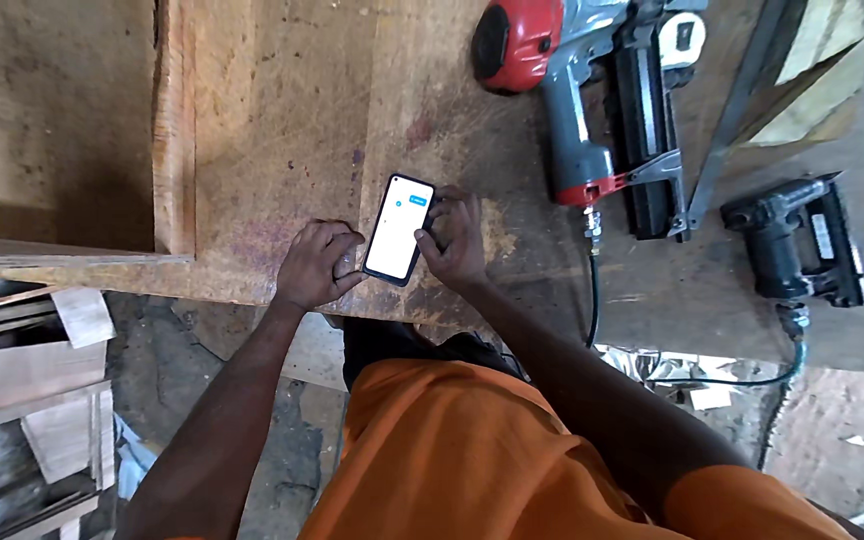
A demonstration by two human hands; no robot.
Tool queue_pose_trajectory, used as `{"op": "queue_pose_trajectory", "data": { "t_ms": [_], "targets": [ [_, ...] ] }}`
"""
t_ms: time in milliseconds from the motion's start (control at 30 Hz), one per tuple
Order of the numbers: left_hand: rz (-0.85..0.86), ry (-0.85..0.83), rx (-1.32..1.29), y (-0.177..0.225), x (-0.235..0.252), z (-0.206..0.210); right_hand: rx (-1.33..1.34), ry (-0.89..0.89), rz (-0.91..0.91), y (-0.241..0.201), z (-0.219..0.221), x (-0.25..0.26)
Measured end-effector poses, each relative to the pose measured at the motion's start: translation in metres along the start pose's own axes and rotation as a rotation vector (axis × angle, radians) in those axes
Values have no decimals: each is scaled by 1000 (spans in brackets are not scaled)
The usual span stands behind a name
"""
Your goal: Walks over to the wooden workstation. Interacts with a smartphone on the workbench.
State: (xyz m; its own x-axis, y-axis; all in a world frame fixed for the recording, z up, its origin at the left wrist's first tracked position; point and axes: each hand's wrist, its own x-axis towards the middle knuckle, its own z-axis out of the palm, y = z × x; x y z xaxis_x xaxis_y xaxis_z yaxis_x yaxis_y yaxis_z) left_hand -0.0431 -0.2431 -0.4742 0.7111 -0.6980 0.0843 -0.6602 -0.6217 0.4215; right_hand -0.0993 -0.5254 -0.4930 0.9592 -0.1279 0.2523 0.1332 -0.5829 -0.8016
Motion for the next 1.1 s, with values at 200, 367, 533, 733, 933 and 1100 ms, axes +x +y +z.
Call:
{"op": "queue_pose_trajectory", "data": {
  "t_ms": [200,367,533,733,933,1100],
  "targets": [
    [-5,-8,13,1,-1,-1,27,-2,13,-6,-3,-1],
    [-18,-9,27,2,1,-2,-81,-116,-21,-11,-12,-14],
    [-38,-40,46,5,1,-2,-156,-173,-47,-20,-17,-58],
    [-39,-35,31,6,2,-5,-150,-224,-121,-24,-19,-63],
    [-36,-30,33,4,3,-4,-157,-192,-107,-22,-15,-60],
    [-3,-9,23,3,7,-7,-166,-161,-94,-23,-15,-58]
  ]
}}
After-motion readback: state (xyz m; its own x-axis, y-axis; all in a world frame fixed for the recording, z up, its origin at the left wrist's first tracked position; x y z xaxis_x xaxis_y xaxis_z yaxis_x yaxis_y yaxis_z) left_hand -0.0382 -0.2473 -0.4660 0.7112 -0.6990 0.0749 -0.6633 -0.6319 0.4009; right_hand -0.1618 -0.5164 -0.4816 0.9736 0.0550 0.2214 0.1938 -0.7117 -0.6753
